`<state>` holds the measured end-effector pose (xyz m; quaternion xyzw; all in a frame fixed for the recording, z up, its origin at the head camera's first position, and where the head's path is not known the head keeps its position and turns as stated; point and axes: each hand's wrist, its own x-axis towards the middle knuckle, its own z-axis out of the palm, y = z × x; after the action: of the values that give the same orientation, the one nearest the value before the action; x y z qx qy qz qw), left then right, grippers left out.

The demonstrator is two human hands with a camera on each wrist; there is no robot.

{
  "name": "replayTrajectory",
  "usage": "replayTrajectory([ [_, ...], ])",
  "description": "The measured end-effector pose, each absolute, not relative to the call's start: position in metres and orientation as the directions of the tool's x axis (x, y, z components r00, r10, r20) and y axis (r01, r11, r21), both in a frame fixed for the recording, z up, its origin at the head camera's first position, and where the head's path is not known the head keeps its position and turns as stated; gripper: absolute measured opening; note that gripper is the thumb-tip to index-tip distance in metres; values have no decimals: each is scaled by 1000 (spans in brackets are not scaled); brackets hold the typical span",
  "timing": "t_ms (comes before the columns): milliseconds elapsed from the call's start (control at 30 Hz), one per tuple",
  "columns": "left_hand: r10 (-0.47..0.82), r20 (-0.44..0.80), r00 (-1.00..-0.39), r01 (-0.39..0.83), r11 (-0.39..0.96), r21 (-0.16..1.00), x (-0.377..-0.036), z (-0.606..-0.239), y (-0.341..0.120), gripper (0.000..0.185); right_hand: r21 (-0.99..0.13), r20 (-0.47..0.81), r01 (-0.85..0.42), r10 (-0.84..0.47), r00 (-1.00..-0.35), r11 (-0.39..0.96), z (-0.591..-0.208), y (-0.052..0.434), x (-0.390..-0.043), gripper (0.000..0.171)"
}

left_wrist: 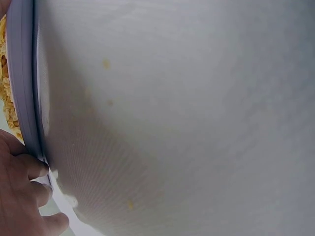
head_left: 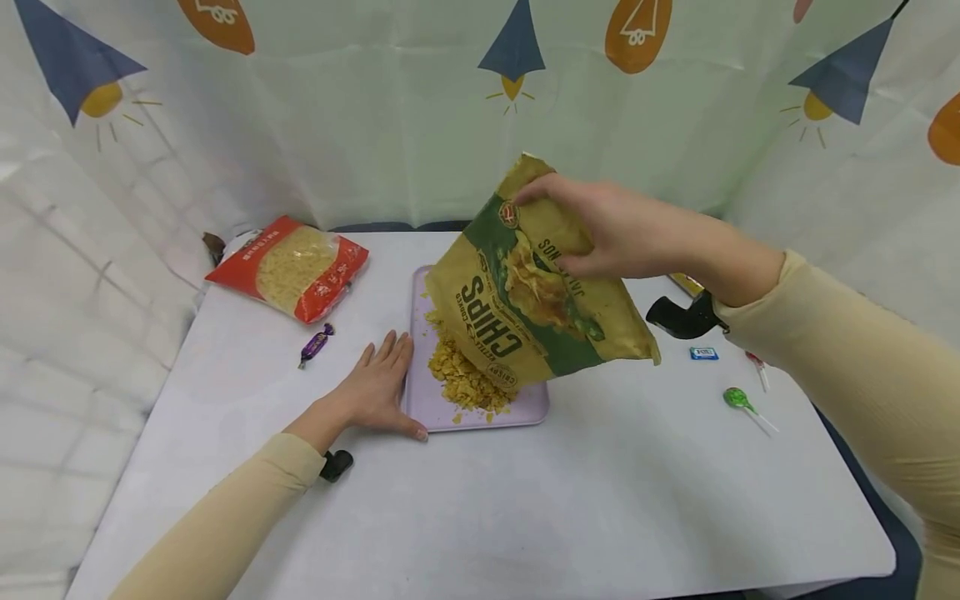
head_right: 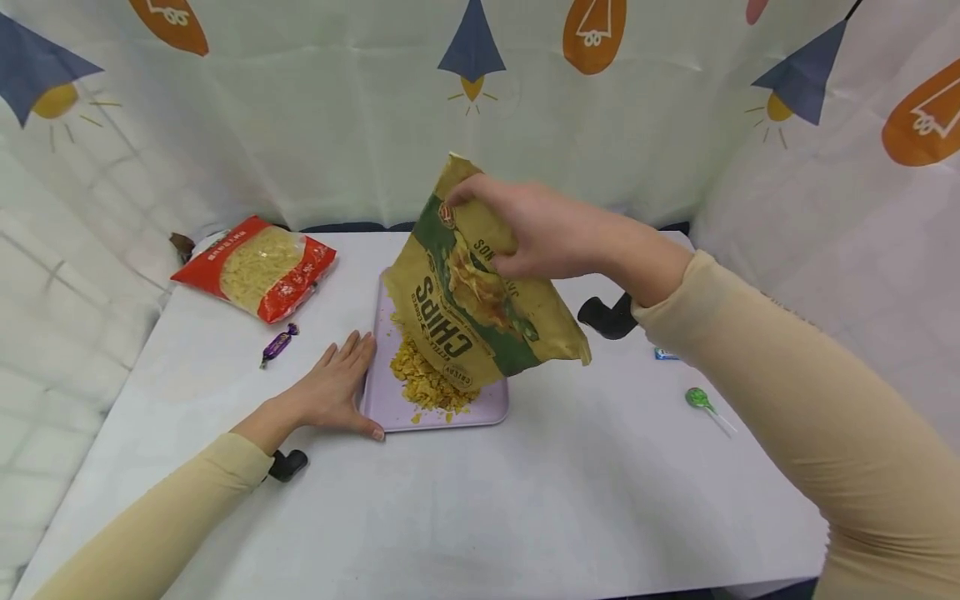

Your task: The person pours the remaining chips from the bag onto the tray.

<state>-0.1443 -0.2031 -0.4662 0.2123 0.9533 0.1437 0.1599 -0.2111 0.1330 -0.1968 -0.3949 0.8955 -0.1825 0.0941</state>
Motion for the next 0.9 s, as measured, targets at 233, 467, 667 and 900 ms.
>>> replayTrajectory([
  [233,447,-248,-859,356,871,339,-145,-466,-204,152,-333,-87,-672,-732,-676,661,-185,128,-213,67],
  [467,454,-246,-856,360,866,347,-145,-467,-204,151,-287,-108,-684,-733,-672,670,-175,111,-212,68],
  [667,456,-244,-856,363,866,345,-144,-465,-203,150,-308,-104,-663,-717,-689,682,-172,111,-213,69],
  [900,452,-235,-860,363,867,341,-144,-465,-203,150,-546,-50,-464,-579,-813,698,-191,158,-225,71],
])
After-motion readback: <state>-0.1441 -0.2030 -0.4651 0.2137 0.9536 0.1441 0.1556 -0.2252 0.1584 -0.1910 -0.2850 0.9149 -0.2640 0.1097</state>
